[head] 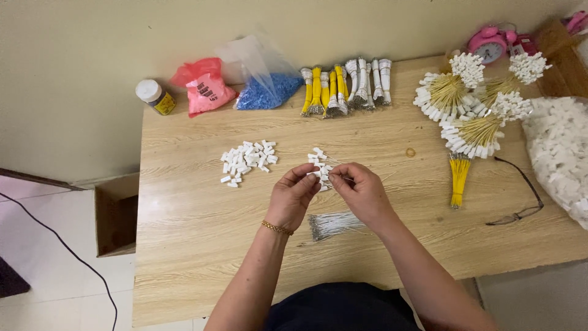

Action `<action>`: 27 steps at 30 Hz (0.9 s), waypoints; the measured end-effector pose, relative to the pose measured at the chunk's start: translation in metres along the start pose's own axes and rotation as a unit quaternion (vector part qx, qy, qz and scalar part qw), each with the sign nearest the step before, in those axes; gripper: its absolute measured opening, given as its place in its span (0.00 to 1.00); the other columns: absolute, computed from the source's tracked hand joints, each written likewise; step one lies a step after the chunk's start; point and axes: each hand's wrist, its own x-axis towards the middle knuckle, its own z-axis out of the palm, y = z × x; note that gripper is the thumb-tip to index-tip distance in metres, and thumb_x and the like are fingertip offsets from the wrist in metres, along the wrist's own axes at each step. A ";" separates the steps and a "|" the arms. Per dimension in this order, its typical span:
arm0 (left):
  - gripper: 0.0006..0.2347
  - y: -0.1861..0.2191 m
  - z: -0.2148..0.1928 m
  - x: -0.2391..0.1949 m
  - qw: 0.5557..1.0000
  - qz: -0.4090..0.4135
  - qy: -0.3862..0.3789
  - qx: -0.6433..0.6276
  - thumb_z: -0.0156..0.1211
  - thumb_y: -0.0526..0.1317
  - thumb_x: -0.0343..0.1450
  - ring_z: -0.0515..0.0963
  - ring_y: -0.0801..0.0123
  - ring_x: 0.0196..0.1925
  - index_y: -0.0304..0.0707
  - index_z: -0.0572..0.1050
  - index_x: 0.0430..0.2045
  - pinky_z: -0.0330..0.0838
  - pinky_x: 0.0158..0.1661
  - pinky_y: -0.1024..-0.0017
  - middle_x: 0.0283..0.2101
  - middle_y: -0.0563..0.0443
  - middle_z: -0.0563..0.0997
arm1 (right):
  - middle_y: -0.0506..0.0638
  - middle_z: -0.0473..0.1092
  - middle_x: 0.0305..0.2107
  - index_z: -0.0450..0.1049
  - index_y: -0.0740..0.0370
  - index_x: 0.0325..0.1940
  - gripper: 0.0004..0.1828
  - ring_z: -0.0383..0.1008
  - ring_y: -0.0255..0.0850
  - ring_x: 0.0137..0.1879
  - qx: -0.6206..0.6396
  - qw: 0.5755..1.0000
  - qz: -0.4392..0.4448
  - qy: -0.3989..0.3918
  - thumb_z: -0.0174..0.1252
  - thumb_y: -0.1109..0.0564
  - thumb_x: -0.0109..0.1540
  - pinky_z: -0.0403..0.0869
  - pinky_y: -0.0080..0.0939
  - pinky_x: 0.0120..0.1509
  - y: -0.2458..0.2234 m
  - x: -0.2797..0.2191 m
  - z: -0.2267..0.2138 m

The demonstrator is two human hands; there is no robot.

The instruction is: Assembling small white plastic connectors onto thin metal wires

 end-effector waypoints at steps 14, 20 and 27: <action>0.10 0.010 0.001 -0.004 0.997 -0.041 -0.005 -0.059 0.59 0.28 0.68 0.83 0.56 0.43 0.30 0.75 0.43 0.81 0.44 0.64 0.42 0.40 0.81 | 0.55 0.68 0.28 0.75 0.64 0.39 0.06 0.73 0.41 0.35 -0.016 0.999 -0.017 -0.027 0.61 0.63 0.58 0.75 0.39 0.40 -0.005 0.004 0.002; 0.10 0.010 0.002 -0.005 0.997 -0.042 -0.015 -0.066 0.58 0.29 0.68 0.83 0.55 0.44 0.30 0.75 0.43 0.81 0.45 0.64 0.43 0.40 0.81 | 0.55 0.66 0.27 0.75 0.64 0.38 0.05 0.73 0.43 0.35 -0.048 0.998 -0.025 -0.028 0.60 0.64 0.58 0.75 0.40 0.38 -0.007 0.005 0.001; 0.10 0.012 0.004 -0.006 0.997 -0.041 -0.018 -0.061 0.58 0.29 0.69 0.83 0.56 0.42 0.31 0.75 0.43 0.82 0.44 0.65 0.42 0.40 0.81 | 0.53 0.68 0.28 0.76 0.60 0.36 0.04 0.75 0.41 0.36 -0.097 0.995 -0.033 -0.016 0.62 0.63 0.57 0.74 0.35 0.34 -0.014 0.002 -0.002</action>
